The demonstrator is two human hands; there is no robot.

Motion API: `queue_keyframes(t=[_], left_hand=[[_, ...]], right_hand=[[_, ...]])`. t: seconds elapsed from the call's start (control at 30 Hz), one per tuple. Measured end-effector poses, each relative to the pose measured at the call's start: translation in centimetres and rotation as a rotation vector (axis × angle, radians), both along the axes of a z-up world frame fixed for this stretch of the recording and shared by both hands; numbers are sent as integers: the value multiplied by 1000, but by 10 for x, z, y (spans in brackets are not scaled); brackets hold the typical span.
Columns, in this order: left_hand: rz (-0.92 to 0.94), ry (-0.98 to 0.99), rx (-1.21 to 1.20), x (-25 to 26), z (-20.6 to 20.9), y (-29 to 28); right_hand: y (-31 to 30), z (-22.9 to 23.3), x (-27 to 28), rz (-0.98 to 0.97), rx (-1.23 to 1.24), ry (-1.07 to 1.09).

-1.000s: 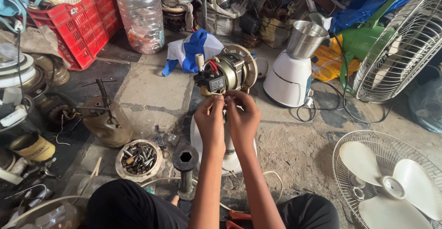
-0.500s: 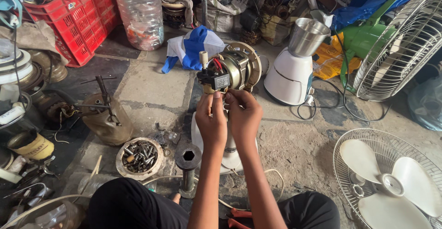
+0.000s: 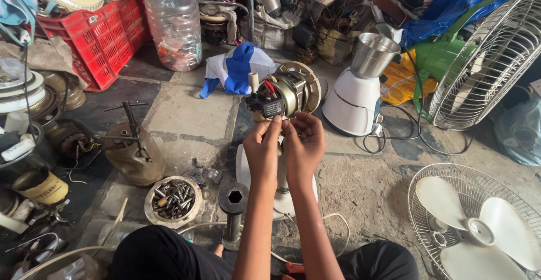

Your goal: The person repairs a disassembled fan motor by connecting wires to a capacitor and tightening screws with a screwdriver. The person handles the motor, wires, and capacitor while seated on the floor.

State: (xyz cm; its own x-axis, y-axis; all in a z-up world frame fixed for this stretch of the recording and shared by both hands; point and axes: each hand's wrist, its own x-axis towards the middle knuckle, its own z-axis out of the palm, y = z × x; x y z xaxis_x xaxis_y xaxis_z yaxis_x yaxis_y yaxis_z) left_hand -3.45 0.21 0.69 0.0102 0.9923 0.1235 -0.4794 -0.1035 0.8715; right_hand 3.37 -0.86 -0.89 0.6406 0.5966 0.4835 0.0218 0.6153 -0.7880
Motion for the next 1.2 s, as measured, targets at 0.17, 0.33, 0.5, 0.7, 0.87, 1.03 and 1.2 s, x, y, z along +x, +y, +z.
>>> queue_keyframes(t=[0.17, 0.33, 0.5, 0.7, 0.87, 1.03, 1.2], left_hand=[[69, -65, 58, 11, 1, -2], [172, -171, -17, 28, -6, 0], [327, 21, 71, 30, -14, -3], [523, 250, 330, 28, -22, -4], [482, 290, 402, 23, -20, -13], [564, 537, 609, 5, -12, -18], [516, 766, 566, -9, -2, -15]], right_hand=[[5, -11, 14, 209, 29, 231], [1, -7, 19, 196, -62, 112], [1, -6, 19, 343, -135, 318], [16, -16, 25, 355, -136, 322], [14, -18, 20, 113, -198, 44], [-1, -12, 8, 158, -185, 26], [4, -10, 2, 298, -169, 255]])
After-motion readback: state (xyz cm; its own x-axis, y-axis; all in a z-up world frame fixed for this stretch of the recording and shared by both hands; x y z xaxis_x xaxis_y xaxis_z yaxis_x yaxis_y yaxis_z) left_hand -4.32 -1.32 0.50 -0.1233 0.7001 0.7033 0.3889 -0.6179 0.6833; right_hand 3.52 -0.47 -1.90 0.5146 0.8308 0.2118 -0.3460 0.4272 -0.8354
